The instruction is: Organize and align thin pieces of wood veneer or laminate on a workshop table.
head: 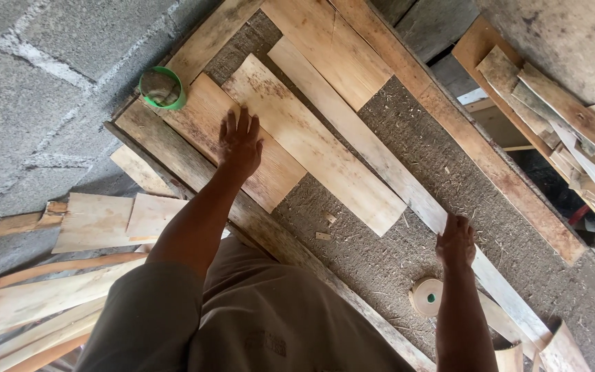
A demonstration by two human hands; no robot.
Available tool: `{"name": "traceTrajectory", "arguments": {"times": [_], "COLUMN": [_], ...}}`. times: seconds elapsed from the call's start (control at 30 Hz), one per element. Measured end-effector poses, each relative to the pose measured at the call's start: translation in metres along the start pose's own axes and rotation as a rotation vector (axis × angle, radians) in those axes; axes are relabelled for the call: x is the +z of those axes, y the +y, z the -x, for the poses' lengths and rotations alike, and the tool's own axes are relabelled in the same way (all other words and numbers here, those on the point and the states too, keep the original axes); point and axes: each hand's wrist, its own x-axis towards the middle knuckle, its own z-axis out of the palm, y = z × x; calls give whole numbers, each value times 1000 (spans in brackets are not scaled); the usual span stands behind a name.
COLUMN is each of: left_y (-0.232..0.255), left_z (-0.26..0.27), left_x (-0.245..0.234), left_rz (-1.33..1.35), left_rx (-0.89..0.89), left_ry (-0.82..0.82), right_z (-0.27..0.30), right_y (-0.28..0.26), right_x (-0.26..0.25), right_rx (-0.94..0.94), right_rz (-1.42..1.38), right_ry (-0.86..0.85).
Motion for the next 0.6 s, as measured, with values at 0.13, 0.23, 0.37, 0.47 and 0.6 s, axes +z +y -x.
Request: {"name": "traceTrajectory", "arguments": {"times": [0.13, 0.23, 0.37, 0.47, 0.6], "left_y": [10, 14, 11, 6, 1], "left_z": [-6, -9, -7, -4, -5], "left_x": [-22, -29, -26, -20, -10], "left_rz": [-42, -51, -28, 11, -10], "left_rx": [-51, -75, -67, -42, -5], "left_ry": [-104, -59, -19, 70, 152], "right_z": [1, 6, 25, 26, 24], "right_y": [-14, -31, -84, -96, -104], "right_x": [-6, -6, -25, 12, 51], "right_rx": [25, -17, 266, 317, 163], "right_rz": [-28, -16, -393, -608, -744], "right_ry": [-39, 80, -83, -180, 89]}}
